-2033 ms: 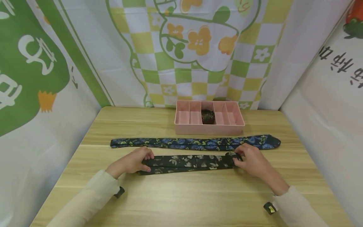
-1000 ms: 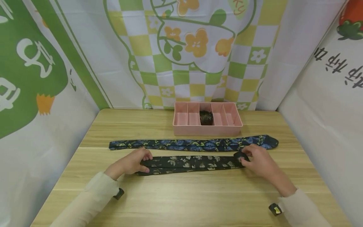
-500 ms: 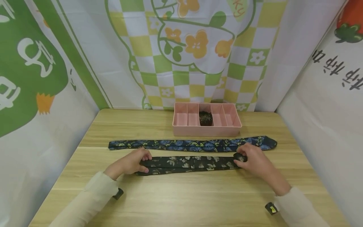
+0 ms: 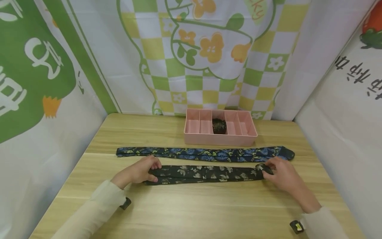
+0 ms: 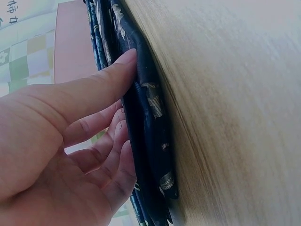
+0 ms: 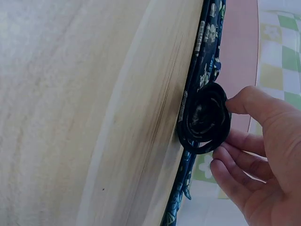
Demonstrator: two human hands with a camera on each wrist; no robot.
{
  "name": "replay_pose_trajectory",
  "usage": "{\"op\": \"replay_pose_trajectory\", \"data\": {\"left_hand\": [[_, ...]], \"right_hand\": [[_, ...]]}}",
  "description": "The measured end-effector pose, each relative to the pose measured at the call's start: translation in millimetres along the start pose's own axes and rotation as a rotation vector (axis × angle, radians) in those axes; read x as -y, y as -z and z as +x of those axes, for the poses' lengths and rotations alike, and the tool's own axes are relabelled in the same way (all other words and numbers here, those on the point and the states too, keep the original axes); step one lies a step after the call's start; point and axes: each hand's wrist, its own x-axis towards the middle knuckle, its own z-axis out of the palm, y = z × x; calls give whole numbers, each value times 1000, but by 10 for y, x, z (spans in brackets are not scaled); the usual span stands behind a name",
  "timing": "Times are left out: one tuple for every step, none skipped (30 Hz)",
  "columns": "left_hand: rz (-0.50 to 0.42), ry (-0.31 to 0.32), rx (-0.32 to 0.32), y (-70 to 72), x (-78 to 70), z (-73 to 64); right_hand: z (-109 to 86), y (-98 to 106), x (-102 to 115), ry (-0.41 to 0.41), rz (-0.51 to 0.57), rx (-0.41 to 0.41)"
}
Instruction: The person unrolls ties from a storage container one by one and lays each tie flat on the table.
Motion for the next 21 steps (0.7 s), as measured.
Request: {"op": "replay_pose_trajectory", "data": {"left_hand": [[3, -1, 0, 2, 2, 5], [6, -1, 0, 4, 3, 10], [5, 2, 1, 5, 2, 14], [5, 4, 2, 7, 1, 16], [4, 6, 3, 7, -2, 19], [7, 0, 4, 10, -5, 21], [11, -3, 4, 11, -9, 20], [13, -8, 6, 14, -14, 18], [14, -11, 6, 17, -21, 15], [18, -18, 5, 20, -27, 12], [21, -23, 4, 22, -33, 11], [25, -29, 5, 25, -40, 8], [24, -27, 4, 27, -45, 5], [24, -26, 4, 28, -50, 2], [25, -25, 4, 28, -54, 1], [27, -25, 3, 27, -56, 1], [29, -24, 5, 27, -56, 0], [31, -23, 6, 26, -56, 1], [31, -21, 6, 25, -55, 2], [31, -18, 7, 25, -53, 4], [30, -15, 7, 25, -51, 5]], "right_hand": [[-5, 11, -6, -4, 2, 3], [-6, 23, -5, -5, 1, 7], [-3, 35, 4, -5, 2, 8], [5, 47, 17, -3, 4, 5], [14, 61, 39, -1, 4, 4], [27, 76, 66, 2, 2, 0], [40, 84, 96, 8, 3, -4], [53, 91, 128, 10, 5, -4], [66, 94, 160, 12, 12, -1], [82, 98, 190, 16, 18, 3], [93, 98, 215, 19, 22, 13], [103, 91, 233, 22, 23, 22], [107, 80, 246, 25, 21, 31], [109, 64, 250, 28, 19, 35], [108, 45, 247, 32, 16, 35], [107, 26, 236, 34, 10, 33], [101, 8, 220, 32, 4, 30], [96, -6, 199, 28, -1, 25], [90, -14, 176, 23, -3, 21], [84, -20, 147, 15, -2, 16], [78, -16, 120, 6, 2, 14]]}}
